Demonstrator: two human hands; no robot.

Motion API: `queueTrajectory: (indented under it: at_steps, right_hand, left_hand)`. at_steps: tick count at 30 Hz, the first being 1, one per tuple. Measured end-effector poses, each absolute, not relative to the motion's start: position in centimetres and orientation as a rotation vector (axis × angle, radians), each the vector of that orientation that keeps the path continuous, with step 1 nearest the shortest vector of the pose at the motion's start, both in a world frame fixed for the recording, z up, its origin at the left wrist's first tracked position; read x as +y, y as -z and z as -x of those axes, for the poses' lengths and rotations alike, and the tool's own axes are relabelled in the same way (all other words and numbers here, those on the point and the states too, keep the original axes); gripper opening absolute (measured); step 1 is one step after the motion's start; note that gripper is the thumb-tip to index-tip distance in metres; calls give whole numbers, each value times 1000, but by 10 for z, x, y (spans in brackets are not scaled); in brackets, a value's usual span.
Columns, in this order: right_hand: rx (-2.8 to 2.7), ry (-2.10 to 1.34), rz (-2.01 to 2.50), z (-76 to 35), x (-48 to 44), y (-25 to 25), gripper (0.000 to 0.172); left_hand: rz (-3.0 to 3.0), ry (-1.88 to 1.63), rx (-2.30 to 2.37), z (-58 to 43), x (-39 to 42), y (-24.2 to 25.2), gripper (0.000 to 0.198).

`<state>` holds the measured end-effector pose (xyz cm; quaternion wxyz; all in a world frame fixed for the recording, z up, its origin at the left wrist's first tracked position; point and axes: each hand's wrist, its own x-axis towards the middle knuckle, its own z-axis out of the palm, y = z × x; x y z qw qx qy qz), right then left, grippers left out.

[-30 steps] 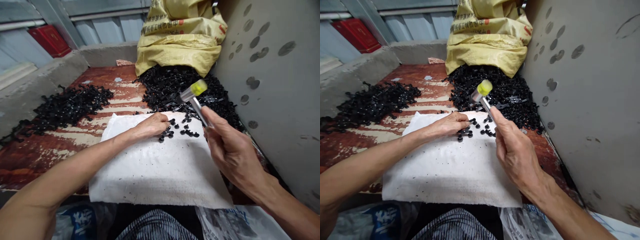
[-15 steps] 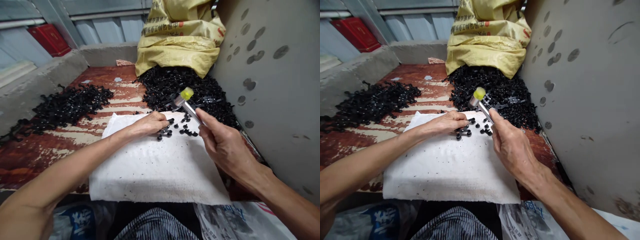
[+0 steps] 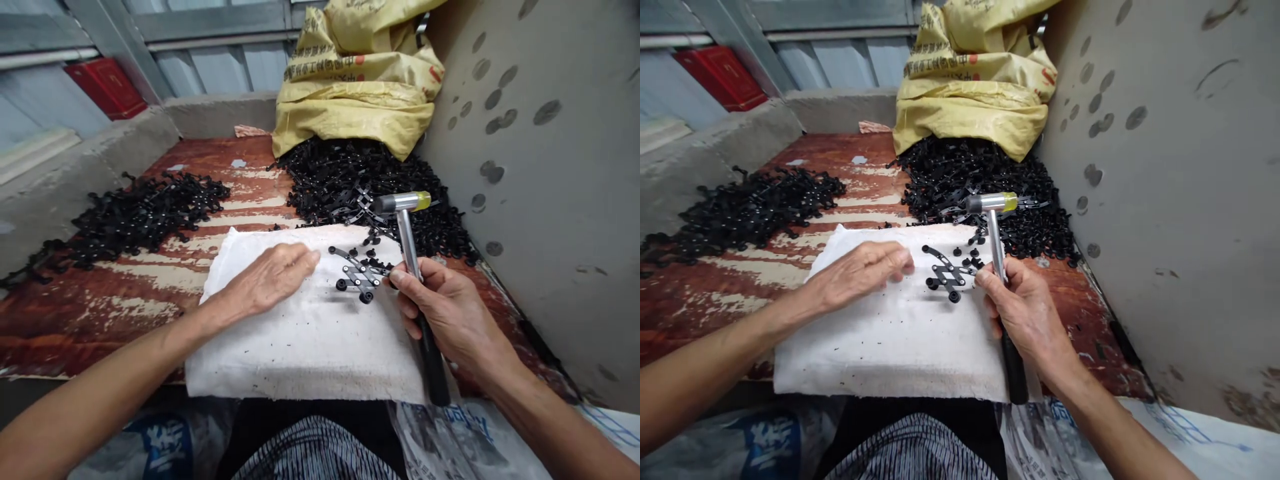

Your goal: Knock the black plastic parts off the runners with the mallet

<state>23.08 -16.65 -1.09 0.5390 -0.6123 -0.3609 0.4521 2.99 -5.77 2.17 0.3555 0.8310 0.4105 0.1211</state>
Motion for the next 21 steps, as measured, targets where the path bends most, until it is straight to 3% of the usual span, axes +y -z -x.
queueTrajectory:
  at_steps: [4,10,21]
  right_hand:
    - [-910,-1069,1487,-223,-168,15,34]
    - [-984,-1137,1484,-214,-176,18,33]
    - [-494,-1196,1279,-221,-191,33,40]
  left_hand:
    - [-2075,-243,930,-39,-72,-16,37]
    - [-1884,-240,925,-68,-71,-10,22]
    - [-1861,-77,909,-83,-29,-7,21]
